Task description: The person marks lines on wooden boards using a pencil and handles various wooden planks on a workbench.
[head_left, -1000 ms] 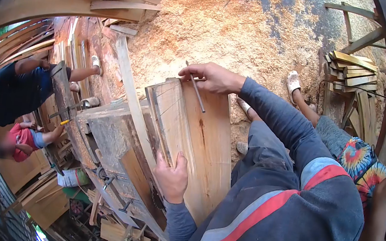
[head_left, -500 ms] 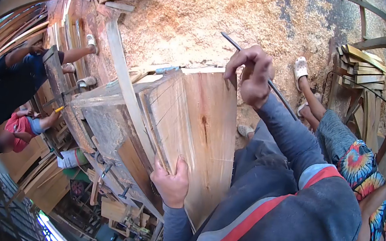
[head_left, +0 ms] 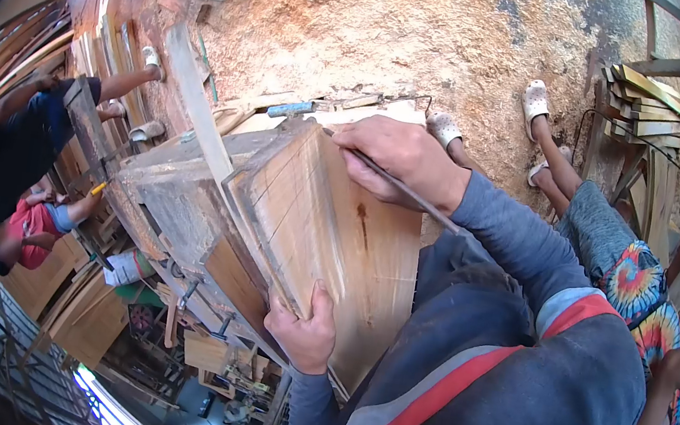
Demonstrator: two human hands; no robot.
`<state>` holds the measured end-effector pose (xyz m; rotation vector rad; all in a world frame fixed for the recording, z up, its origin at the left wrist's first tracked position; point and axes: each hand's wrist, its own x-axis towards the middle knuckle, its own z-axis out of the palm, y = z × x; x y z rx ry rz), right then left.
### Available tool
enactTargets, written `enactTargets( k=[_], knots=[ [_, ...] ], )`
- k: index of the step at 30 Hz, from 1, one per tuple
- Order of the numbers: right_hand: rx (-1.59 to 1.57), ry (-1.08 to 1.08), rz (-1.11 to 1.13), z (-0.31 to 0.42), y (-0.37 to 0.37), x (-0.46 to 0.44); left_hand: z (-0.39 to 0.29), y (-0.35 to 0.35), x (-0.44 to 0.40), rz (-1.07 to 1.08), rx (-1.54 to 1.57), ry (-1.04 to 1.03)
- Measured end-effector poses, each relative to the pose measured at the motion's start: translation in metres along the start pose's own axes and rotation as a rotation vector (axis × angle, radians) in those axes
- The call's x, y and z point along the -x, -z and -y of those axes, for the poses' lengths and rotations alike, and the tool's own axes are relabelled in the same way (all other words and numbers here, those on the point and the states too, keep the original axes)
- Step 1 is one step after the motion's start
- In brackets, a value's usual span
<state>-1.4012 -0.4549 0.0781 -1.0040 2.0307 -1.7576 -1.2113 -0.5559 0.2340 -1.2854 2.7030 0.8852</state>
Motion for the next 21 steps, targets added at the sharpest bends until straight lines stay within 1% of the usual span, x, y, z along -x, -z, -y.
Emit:
enactTargets(
  k=[3, 5, 6, 9, 11, 18, 20, 21],
  knots=[
    [0.035, 0.022, 0.002, -0.002, -0.002, -0.001, 0.000, 0.002, 0.000, 0.000, 0.025, 0.036],
    [0.038, 0.024, 0.006, -0.002, -0.004, 0.000, 0.004, 0.007, 0.004, 0.084, 0.016, 0.121],
    [0.050, 0.036, -0.009, -0.002, -0.005, 0.000, 0.006, 0.007, 0.004, 0.081, 0.017, 0.125],
    [0.062, 0.053, -0.034, -0.002, -0.005, -0.001, 0.005, 0.005, 0.003, 0.082, 0.020, 0.104],
    [0.061, 0.057, -0.045, -0.003, -0.006, -0.001, 0.001, 0.002, 0.000, 0.000, 0.029, 0.024],
    [0.073, 0.072, -0.026, -0.005, -0.005, -0.001, 0.009, 0.003, 0.002, 0.024, 0.045, 0.049],
    [0.077, 0.075, -0.026, -0.006, -0.005, -0.001, 0.015, 0.003, 0.004, 0.026, -0.063, 0.013],
    [0.074, 0.081, -0.033, -0.007, -0.005, -0.002, 0.014, 0.003, 0.004, 0.025, -0.062, 0.012]
  ],
)
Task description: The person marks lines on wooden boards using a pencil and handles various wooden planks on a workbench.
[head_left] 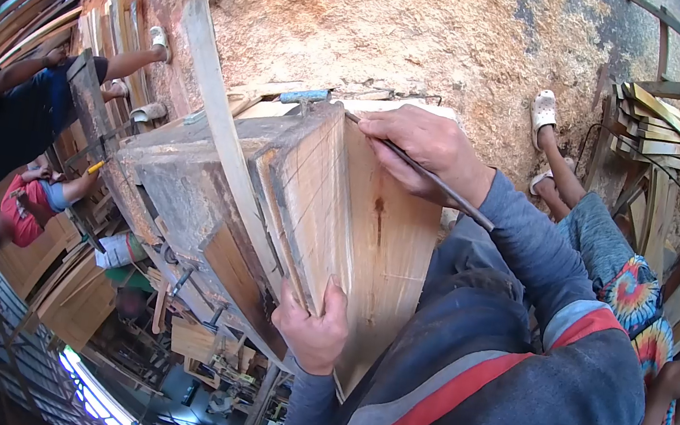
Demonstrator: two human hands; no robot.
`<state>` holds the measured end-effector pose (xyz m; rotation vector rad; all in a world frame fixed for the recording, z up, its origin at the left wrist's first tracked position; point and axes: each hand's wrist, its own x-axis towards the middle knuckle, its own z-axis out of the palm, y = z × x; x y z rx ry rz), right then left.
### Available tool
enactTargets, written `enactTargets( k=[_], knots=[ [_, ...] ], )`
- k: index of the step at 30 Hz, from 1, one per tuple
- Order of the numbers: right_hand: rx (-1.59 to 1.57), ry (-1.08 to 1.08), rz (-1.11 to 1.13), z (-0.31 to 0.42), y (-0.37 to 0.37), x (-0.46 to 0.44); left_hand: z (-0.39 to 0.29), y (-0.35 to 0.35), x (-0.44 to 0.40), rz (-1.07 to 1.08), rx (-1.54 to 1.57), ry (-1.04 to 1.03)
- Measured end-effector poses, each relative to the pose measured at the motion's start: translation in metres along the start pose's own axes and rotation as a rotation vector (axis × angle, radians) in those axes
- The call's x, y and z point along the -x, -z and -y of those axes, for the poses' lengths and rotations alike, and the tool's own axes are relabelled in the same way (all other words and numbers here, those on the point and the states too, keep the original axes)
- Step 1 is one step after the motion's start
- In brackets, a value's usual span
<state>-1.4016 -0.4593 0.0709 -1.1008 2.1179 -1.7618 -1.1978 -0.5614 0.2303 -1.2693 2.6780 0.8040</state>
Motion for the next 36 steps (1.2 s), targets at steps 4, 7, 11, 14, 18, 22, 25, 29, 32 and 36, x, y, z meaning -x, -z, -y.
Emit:
enactTargets(
  k=[4, 7, 11, 14, 18, 22, 25, 29, 32, 36],
  knots=[
    [0.000, -0.018, 0.009, 0.002, 0.001, -0.001, -0.008, 0.002, -0.001, 0.022, 0.044, 0.049],
    [-0.011, -0.032, 0.012, 0.002, 0.002, 0.000, -0.012, 0.003, -0.001, 0.040, 0.054, 0.082],
    [-0.033, -0.040, 0.004, 0.001, 0.003, 0.000, -0.012, 0.003, -0.002, 0.058, 0.123, 0.096],
    [-0.030, -0.034, -0.010, 0.001, 0.002, 0.001, -0.012, 0.000, -0.005, 0.012, 0.112, -0.004],
    [-0.035, -0.034, -0.012, 0.001, 0.001, 0.000, -0.010, -0.001, -0.003, 0.013, 0.108, 0.016],
    [-0.051, -0.058, 0.007, 0.002, 0.001, 0.003, -0.010, 0.003, -0.001, 0.032, 0.087, 0.040],
    [-0.052, -0.037, -0.002, 0.004, -0.001, 0.004, -0.008, 0.005, 0.000, 0.061, 0.110, 0.070],
    [-0.068, -0.055, -0.008, 0.004, -0.004, 0.004, -0.003, 0.003, 0.001, 0.060, 0.121, 0.066],
    [-0.077, -0.046, -0.022, 0.005, -0.005, 0.006, -0.003, -0.001, 0.000, -0.018, 0.106, -0.029],
    [-0.057, -0.054, -0.013, 0.003, -0.003, 0.006, -0.007, 0.002, -0.002, 0.009, 0.131, -0.005]
  ],
)
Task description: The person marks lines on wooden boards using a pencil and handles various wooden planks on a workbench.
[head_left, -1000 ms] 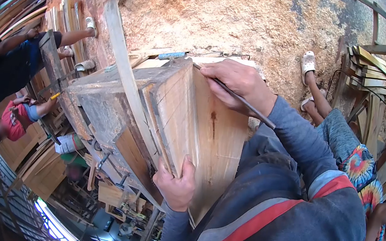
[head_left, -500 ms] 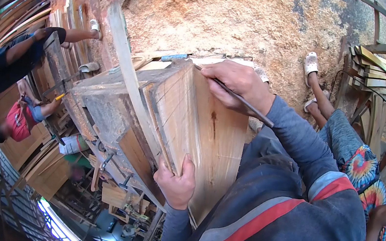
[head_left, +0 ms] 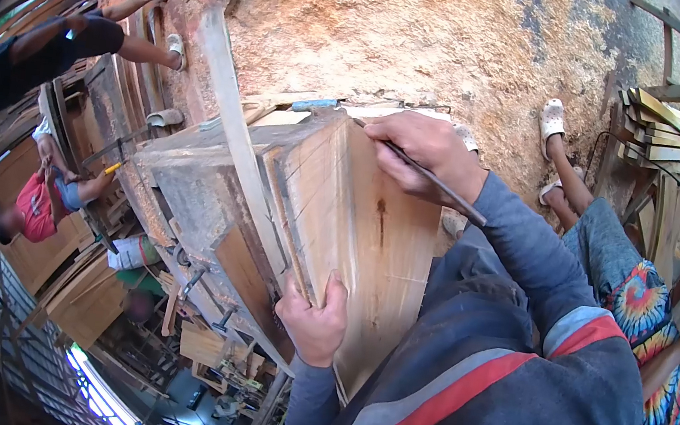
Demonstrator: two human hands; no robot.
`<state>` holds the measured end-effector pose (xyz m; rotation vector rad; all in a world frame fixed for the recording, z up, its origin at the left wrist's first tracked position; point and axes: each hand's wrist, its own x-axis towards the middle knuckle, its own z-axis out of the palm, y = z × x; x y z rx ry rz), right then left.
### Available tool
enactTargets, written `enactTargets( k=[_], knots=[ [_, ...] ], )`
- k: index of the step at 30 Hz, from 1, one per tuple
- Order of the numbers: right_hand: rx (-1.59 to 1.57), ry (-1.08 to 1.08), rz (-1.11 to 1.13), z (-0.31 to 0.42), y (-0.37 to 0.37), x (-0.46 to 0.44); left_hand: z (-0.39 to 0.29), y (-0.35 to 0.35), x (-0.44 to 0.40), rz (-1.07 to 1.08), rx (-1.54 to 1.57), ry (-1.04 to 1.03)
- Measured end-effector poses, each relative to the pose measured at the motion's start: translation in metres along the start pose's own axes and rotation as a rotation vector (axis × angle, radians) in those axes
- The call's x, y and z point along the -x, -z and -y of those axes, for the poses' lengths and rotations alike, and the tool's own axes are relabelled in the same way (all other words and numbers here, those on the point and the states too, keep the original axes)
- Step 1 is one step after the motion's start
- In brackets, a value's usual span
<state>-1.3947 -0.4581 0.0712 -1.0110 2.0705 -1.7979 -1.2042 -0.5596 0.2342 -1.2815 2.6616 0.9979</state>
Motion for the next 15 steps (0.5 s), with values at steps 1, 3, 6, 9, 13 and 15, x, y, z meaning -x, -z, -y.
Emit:
enactTargets(
  k=[1, 3, 6, 9, 13, 15],
  knots=[
    [0.002, 0.030, -0.026, -0.0005, -0.0001, 0.0001, 0.0013, -0.0002, -0.0001, -0.005, 0.003, -0.005],
    [-0.003, 0.022, -0.011, -0.0006, 0.0008, 0.0010, 0.0021, -0.0003, -0.0001, -0.009, 0.013, -0.014],
    [-0.019, 0.014, -0.015, -0.0027, 0.0000, 0.0028, 0.0017, 0.0013, -0.0005, 0.014, -0.010, 0.001],
    [-0.024, 0.025, -0.032, -0.0028, -0.0010, 0.0010, -0.0013, 0.0013, -0.0010, 0.013, 0.003, -0.004],
    [0.003, 0.044, -0.031, -0.0037, 0.0000, -0.0026, -0.0051, 0.0010, -0.0035, 0.018, 0.005, -0.008],
    [0.006, 0.035, -0.022, -0.0022, 0.0021, -0.0042, -0.0045, 0.0011, -0.0029, 0.018, -0.002, -0.021]
  ],
)
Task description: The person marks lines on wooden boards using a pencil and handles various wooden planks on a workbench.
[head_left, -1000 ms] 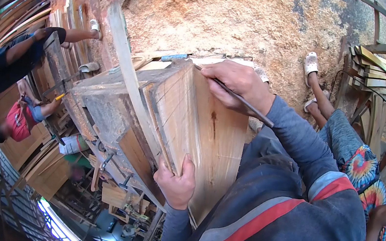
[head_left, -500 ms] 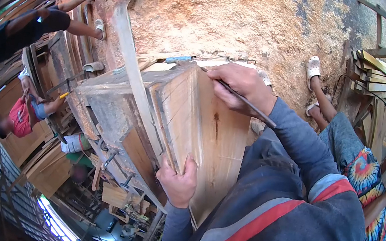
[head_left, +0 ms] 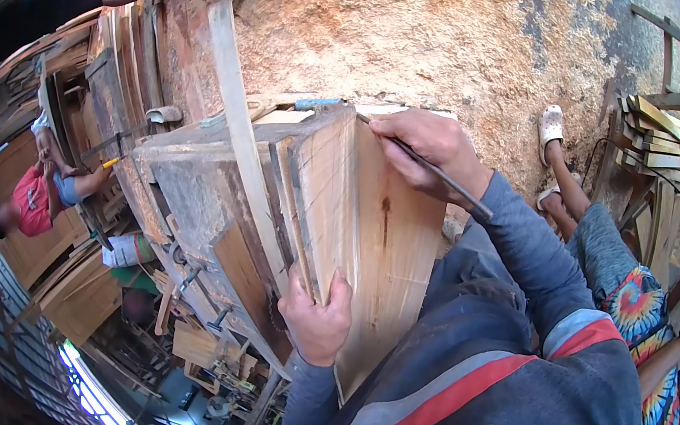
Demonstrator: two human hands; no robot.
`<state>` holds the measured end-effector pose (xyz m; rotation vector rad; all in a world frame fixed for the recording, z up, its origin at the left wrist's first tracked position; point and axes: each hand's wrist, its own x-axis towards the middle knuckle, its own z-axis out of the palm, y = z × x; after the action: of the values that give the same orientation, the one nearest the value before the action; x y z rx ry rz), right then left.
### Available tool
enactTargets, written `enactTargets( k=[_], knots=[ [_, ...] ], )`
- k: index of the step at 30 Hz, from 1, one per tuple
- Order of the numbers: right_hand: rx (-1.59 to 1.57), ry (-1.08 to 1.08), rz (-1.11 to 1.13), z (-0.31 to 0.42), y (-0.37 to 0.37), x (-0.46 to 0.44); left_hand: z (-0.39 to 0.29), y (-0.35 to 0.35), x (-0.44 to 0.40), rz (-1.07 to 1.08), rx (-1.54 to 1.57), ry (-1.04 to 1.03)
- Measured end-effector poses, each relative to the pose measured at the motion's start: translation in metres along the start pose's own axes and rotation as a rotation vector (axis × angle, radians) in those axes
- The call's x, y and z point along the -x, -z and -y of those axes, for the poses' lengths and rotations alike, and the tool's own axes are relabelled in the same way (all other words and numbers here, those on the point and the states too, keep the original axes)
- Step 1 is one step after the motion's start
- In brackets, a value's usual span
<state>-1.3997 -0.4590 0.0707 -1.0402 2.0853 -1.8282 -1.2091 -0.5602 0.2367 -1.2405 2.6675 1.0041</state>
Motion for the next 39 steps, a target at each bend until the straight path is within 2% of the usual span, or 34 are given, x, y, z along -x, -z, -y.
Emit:
enactTargets(
  k=[3, 5, 10, 15, 16, 18, 20, 39],
  knots=[
    [-0.017, -0.038, -0.006, 0.002, 0.002, 0.005, 0.004, 0.000, 0.002, 0.014, -0.010, 0.039],
    [-0.041, -0.058, -0.017, 0.003, 0.005, 0.005, 0.004, 0.000, 0.001, 0.011, 0.006, -0.016],
    [-0.078, 0.107, 0.160, 0.001, 0.012, 0.002, 0.006, -0.001, 0.000, -0.001, 0.000, -0.042],
    [-0.057, 0.091, 0.264, 0.001, 0.014, 0.000, 0.008, 0.000, 0.002, 0.002, -0.007, -0.057],
    [-0.047, 0.083, 0.282, 0.002, 0.014, -0.002, 0.005, 0.001, 0.002, 0.015, 0.005, -0.002],
    [-0.042, 0.087, 0.288, 0.002, 0.014, -0.002, 0.006, 0.001, 0.003, 0.028, 0.017, 0.054],
    [-0.035, 0.089, 0.291, 0.002, 0.013, -0.002, 0.011, -0.001, 0.002, -0.001, -0.016, -0.042],
    [-0.053, 0.059, 0.278, 0.006, 0.010, 0.003, 0.017, 0.000, 0.005, 0.003, 0.019, -0.053]
  ],
)
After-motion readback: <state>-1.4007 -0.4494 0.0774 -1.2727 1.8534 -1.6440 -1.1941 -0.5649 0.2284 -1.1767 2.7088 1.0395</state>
